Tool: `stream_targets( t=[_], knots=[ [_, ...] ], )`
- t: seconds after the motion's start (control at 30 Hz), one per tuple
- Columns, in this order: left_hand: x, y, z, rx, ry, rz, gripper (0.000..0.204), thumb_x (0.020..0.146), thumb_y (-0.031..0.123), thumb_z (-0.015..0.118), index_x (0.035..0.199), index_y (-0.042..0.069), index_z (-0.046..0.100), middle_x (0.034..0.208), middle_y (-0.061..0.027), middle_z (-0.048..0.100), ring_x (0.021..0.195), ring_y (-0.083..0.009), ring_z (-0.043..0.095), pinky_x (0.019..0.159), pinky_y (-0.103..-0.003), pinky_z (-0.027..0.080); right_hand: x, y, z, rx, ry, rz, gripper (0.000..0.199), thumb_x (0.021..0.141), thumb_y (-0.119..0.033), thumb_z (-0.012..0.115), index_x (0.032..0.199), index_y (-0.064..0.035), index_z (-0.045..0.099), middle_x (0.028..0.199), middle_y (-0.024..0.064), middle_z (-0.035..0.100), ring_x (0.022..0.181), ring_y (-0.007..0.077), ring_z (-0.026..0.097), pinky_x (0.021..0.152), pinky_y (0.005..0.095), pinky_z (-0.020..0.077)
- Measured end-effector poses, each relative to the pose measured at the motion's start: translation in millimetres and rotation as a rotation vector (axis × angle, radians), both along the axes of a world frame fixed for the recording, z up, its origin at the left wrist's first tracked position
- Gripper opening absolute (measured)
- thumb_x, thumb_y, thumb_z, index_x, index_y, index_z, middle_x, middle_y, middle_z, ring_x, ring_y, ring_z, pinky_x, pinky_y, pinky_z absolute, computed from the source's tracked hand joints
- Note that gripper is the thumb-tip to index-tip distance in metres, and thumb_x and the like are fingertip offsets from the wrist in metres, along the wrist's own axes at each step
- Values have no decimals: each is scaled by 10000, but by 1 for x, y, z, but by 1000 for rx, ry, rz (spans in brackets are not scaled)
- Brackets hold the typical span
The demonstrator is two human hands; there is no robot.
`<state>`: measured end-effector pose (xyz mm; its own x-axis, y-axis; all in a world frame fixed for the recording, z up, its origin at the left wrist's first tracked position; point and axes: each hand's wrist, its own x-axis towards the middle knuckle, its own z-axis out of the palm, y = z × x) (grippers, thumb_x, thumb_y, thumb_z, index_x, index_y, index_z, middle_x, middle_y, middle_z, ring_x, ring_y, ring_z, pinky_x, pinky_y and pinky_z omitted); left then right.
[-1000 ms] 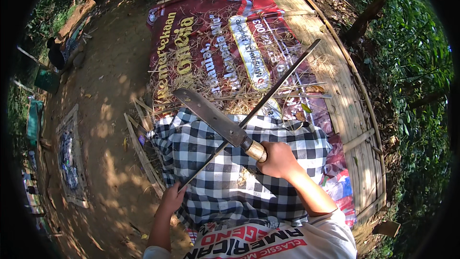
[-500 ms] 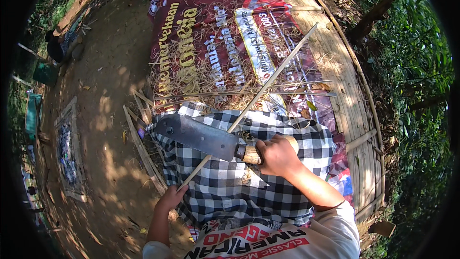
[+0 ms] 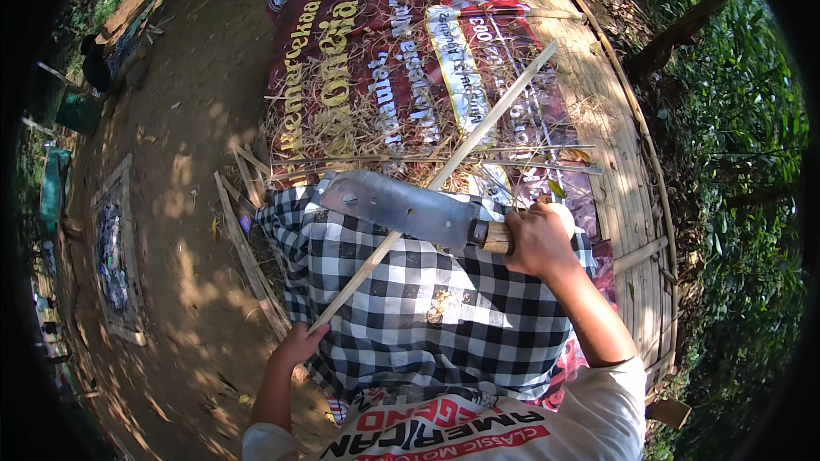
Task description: The person shaves and thins a long wooden stick using a machete while sitting on a wooden platform.
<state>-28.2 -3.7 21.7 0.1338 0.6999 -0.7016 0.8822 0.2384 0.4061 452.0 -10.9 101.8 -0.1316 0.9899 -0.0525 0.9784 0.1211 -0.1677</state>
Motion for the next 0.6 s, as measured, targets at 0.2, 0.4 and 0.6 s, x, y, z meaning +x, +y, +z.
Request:
stream_targets(
  t=[0.2, 0.4, 0.6],
  knots=[
    [7, 10, 4, -33, 70, -80, 752, 869, 600, 557, 932, -149, 571, 825, -278, 629, 824, -347, 645, 719, -405, 492, 51, -1, 10, 54, 71, -457, 197, 668, -164, 625, 805, -22, 620, 674, 190, 648, 650, 367, 656, 649, 442, 542],
    [10, 3, 13, 45, 16, -42, 677, 885, 542, 575, 789, -128, 594, 646, -235, 591, 636, -328, 614, 625, -424, 475, -34, -9, -8, -97, 163, -88, 241, 612, -170, 630, 792, -10, 609, 643, 177, 640, 615, 356, 636, 659, 419, 512],
    [12, -9, 6, 131, 22, -15, 622, 905, 500, 564, 715, -93, 588, 556, -190, 526, 542, -302, 546, 567, -421, 442, -44, 10, -20, -63, 131, 64, 250, 603, -195, 617, 781, -19, 613, 666, 152, 654, 684, 315, 642, 662, 391, 500]
  ],
)
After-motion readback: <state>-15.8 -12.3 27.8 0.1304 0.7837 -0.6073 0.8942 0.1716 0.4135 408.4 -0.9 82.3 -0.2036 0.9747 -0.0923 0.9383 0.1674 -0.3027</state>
